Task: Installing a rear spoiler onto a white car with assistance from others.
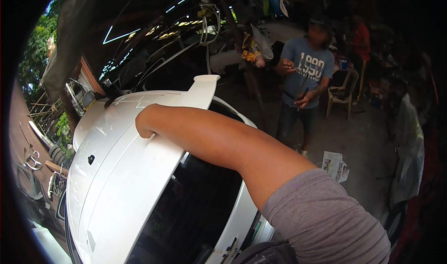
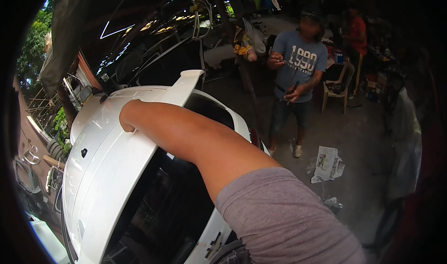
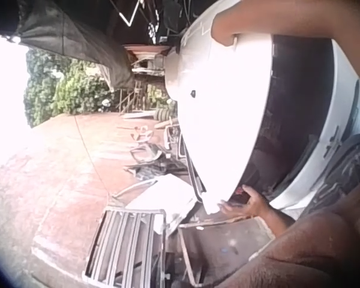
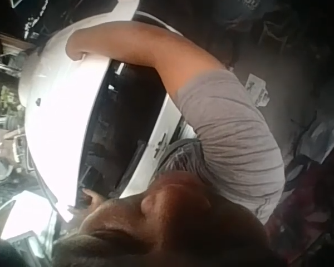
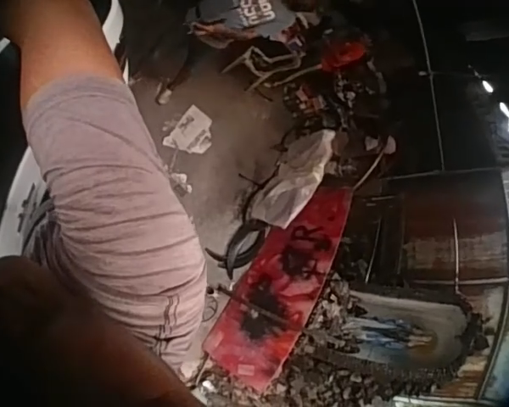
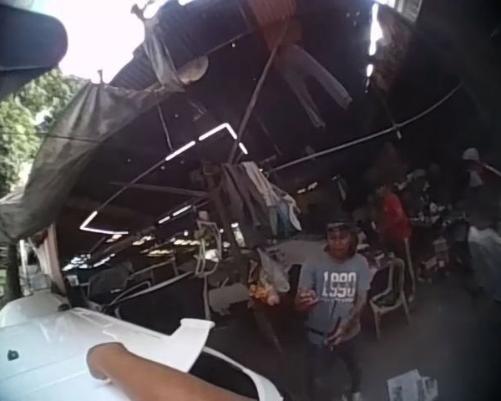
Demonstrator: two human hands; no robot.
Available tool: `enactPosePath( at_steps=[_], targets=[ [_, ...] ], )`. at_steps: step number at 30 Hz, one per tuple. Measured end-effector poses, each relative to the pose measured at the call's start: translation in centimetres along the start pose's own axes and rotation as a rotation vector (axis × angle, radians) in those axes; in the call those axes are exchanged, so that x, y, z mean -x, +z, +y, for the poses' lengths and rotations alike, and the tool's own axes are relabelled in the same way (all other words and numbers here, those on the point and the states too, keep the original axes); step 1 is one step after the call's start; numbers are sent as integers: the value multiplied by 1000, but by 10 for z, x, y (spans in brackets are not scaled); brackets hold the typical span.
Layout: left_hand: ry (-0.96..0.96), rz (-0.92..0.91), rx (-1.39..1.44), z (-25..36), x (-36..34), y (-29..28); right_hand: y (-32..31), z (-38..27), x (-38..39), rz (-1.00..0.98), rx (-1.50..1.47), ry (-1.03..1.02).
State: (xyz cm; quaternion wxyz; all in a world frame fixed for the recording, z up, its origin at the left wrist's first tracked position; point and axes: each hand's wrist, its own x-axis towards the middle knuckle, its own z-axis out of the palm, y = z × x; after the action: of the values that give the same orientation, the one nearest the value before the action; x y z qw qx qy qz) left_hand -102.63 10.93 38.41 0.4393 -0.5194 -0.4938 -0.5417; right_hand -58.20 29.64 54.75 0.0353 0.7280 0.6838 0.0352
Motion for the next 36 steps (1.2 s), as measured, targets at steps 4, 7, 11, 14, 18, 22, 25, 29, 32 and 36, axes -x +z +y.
enactPosePath(
  at_steps=[4,7,11,14,18,22,25,29,32,36],
  targets=[
    [278,-285,97,11,-34,12,-4,-4,1,35,12,-15],
    [359,-617,232,23,-54,17,-9,-4,1,49,15,-20],
    [411,-897,184,46,-83,14,-16,2,1,61,11,-29],
    [508,-993,173,42,-93,15,-12,4,9,72,2,-36],
    [579,-996,255,34,-99,22,-17,14,14,68,-22,-60],
    [487,-1071,175,51,-107,12,-12,23,35,33,-63,-124],
    [542,-1056,233,43,-106,10,-17,47,84,337,-192,-201],
    [457,-1130,195,40,-111,8,5,131,155,1048,-243,-153],
    [463,-939,319,29,-91,9,80,229,202,1278,-488,228],
    [518,-928,409,33,-96,18,216,277,199,610,-431,726]
  ],
)
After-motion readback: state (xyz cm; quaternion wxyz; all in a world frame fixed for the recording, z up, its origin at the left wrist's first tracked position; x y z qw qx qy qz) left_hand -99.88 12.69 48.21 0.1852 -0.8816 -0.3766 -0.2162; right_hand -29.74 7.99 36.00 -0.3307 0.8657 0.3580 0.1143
